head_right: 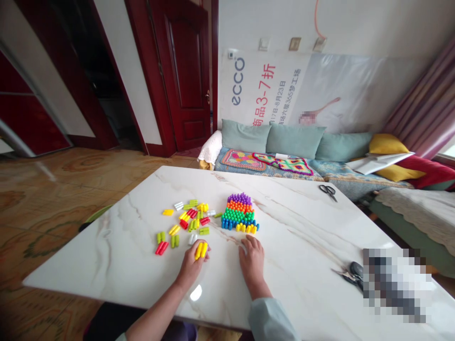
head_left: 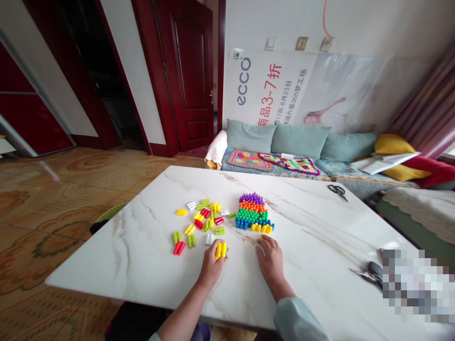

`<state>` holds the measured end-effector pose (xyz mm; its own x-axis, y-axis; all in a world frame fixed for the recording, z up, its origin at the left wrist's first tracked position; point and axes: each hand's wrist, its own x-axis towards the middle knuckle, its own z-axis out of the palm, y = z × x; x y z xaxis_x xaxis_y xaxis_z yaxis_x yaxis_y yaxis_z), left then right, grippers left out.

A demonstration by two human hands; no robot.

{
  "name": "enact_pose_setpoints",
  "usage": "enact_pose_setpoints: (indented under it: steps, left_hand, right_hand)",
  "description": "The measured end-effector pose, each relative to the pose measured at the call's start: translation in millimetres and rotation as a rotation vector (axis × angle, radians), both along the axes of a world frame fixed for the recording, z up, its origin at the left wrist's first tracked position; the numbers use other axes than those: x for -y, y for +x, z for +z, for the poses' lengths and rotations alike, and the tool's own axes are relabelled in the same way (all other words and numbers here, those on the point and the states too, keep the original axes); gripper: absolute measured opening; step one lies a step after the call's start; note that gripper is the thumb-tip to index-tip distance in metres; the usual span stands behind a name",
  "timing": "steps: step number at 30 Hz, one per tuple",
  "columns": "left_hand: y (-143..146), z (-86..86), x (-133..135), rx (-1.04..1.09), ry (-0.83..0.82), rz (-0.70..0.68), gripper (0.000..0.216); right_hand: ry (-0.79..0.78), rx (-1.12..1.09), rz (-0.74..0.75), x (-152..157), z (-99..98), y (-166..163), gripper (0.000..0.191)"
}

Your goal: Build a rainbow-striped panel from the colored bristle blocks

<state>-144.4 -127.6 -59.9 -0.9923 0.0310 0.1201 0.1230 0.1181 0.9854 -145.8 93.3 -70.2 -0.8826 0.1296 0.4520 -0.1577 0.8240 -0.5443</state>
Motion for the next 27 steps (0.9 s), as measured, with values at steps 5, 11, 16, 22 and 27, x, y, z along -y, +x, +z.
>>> enact_pose_setpoints:
  steps: [5, 11, 16, 22, 27]
  left_hand:
    - [0.1, -0.5, 1.4, -0.077, -0.120, 0.038, 0.022]
    - [0.7, 3.5, 3.2, -0.119, -0.085, -0.044, 0.027]
    - [0.1, -2.3, 5.4, -0.117, -0.066, -0.041, 0.056]
    - [1.2, -6.8, 5.6, -0.101, -0.136, -0.051, 0.065]
    - [1.6, -1.6, 2.5, -0.101, -0.214, -0.066, 0.051]
  right_hand:
    - [-0.379, 0.179, 0.151, 55.1, 23.7, 18.1, 0.031]
    - [-0.507, 0.154, 0.295, 100.5, 45.4, 22.4, 0.028]
    - [-0.450, 0.025, 0.444, 98.7, 47.1, 25.8, 0.054]
    - [-0.156, 0.060, 0.378, 92.0, 49.2, 33.5, 0.052]
    - [-0.217, 0.053, 0.399, 88.4, 41.9, 34.9, 0.037]
